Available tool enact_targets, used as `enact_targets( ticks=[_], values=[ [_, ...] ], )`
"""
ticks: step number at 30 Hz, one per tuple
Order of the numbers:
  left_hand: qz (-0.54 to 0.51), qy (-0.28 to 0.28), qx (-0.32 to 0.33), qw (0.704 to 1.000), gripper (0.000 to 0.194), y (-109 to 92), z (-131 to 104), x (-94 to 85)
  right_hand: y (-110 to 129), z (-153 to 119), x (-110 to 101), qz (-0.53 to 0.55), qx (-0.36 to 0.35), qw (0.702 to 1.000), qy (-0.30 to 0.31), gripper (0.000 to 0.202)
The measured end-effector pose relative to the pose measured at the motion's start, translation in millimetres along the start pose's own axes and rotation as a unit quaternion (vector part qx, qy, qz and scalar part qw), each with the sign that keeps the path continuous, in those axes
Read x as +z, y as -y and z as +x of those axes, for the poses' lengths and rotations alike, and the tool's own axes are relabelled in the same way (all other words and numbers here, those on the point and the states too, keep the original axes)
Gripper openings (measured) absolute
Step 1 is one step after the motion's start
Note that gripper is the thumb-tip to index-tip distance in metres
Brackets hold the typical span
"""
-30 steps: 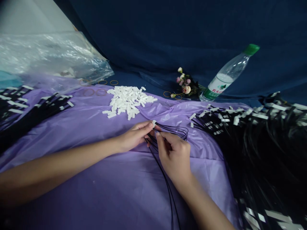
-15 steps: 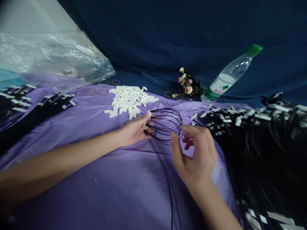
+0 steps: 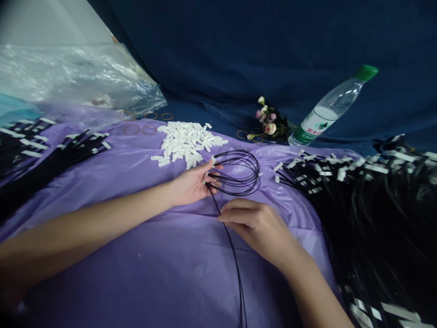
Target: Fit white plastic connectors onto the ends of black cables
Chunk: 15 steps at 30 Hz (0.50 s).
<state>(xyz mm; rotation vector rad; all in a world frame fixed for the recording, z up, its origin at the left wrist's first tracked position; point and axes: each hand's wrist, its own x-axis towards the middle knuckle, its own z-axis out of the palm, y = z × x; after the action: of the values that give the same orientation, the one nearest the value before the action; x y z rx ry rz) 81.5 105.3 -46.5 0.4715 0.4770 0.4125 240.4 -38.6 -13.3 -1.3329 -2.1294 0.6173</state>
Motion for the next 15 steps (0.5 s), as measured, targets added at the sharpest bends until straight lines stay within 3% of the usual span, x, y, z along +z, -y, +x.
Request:
enact_targets(
  ticks=[7,15],
  values=[
    [-0.007,0.005,0.003,1.0,0.03,0.1,-0.5,0.6,-0.7,0.3,-0.4,0.002,0.013,1.0,0.002,0.018],
    [-0.01,-0.01,0.012,1.0,0.029,0.4,0.5,1.6,-7.0,-1.3,-8.2,-0.013,0.024,0.994,-0.108,0.017]
  ],
)
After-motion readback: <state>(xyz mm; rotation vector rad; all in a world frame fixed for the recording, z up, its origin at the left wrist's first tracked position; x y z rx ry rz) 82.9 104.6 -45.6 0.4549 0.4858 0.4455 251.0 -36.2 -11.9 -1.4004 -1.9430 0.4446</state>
